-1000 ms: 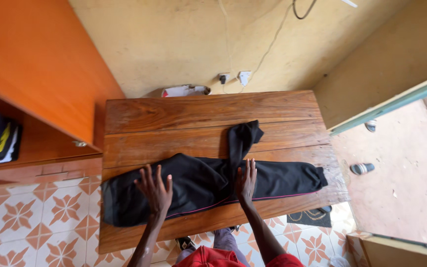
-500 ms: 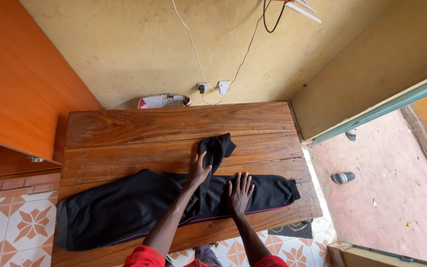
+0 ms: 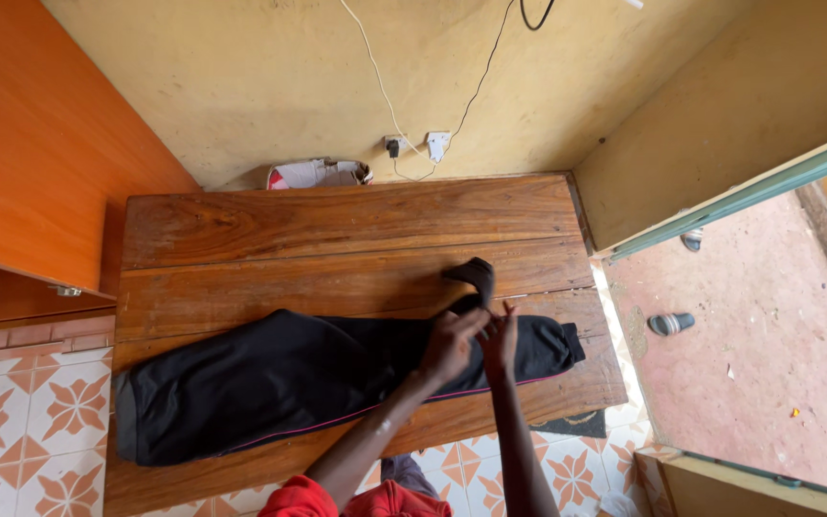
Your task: The person lays out a pair of jeans on a table and folds them into a flat rectangle, then repeats the process with a pair of black pants before placing both folded items in a closet.
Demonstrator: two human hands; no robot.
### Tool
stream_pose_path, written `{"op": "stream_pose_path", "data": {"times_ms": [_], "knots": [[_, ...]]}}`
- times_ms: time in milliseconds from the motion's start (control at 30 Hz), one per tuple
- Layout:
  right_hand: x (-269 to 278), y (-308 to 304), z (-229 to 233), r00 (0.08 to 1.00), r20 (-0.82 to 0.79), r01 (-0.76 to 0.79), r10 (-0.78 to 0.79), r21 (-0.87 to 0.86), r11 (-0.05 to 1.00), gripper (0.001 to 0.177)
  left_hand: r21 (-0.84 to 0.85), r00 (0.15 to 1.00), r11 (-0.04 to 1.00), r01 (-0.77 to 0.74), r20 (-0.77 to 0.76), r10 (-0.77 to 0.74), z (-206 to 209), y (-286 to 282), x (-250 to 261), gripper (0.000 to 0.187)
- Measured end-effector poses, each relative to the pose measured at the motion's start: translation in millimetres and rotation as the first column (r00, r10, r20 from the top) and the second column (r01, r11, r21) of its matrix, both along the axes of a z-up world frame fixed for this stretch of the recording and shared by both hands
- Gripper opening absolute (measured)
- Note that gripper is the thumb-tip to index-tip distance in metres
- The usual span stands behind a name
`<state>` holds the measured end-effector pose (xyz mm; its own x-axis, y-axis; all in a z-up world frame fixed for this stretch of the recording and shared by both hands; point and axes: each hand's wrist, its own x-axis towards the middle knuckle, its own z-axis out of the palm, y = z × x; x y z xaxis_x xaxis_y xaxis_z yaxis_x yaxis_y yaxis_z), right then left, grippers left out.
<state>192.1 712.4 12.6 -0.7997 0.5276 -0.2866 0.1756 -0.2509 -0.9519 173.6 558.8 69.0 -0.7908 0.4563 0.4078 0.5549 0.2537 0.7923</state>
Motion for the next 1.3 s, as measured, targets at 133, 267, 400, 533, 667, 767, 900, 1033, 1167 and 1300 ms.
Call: {"op": "stream_pose_path", "data": {"times_ms": [133, 267, 400, 533, 667, 767, 900, 1033, 1167, 1300], "knots": [[17.6, 27.9, 5.9, 0.979, 0.182, 0.081, -0.092, 0.067, 0.994, 0.07, -0.23, 0.937, 0.908, 0.349, 0.076, -0.341, -2.8, 8.6, 43.4, 0.047], [40.1, 32.8, 6.7, 0.98, 0.131, 0.1, -0.152, 0.338, 0.936, 0.069, -0.067, 0.93, 0.928, 0.367, 0.062, -0.363, -19.4, -27.5, 49.7, 0.04], [54.3, 45.7, 12.0, 0.919, 0.212, 0.093, -0.331, 0.701, 0.707, 0.049, -0.103, 0.98, 0.98, 0.168, -0.093, -0.178, -20.8, -104.9, 10.4, 0.03], [54.9, 56.8, 15.3, 0.916, 0.112, 0.159, -0.384, 0.78, 0.605, 0.037, -0.314, 0.992, 0.947, -0.068, -0.118, 0.032, -30.8, -196.1, -45.1, 0.02], [53.4, 65.9, 18.4, 0.844, 0.257, 0.465, -0.47, 0.085, 0.881, 0.056, -0.611, 0.994, 0.785, -0.104, -0.078, 0.071, -49.9, -258.8, -89.6, 0.033], [63.2, 73.8, 23.1, 0.902, 0.021, 0.427, -0.431, -0.184, 0.885, 0.06, -0.683, 0.983, 0.709, -0.174, -0.164, 0.084, -57.0, -294.2, -102.2, 0.046], [72.7, 80.5, 25.3, 0.91, -0.225, 0.332, -0.348, -0.108, 0.937, 0.06, -0.772, 0.991, 0.621, -0.134, -0.096, 0.095, -60.9, -312.3, -113.6, 0.056], [76.2, 83.5, 26.9, 0.843, -0.095, 0.513, -0.529, -0.149, 0.845, 0.053, -0.759, 0.978, 0.62, -0.2, -0.117, 0.172, -54.2, -329.4, -118.3, 0.061], [70.7, 70.7, 25.5, 0.674, 0.234, 0.391, -0.7, 0.691, 0.608, 0.061, -0.736, 0.959, 0.616, -0.282, -0.215, 0.183, -47.0, -336.0, -115.2, 0.061], [45.5, 23.6, 19.9, 0.902, -0.07, 0.113, -0.427, 0.991, 0.076, 0.069, -0.731, 0.914, 0.548, -0.406, -0.331, 0.235, -40.3, -329.6, -111.8, 0.06]]}}
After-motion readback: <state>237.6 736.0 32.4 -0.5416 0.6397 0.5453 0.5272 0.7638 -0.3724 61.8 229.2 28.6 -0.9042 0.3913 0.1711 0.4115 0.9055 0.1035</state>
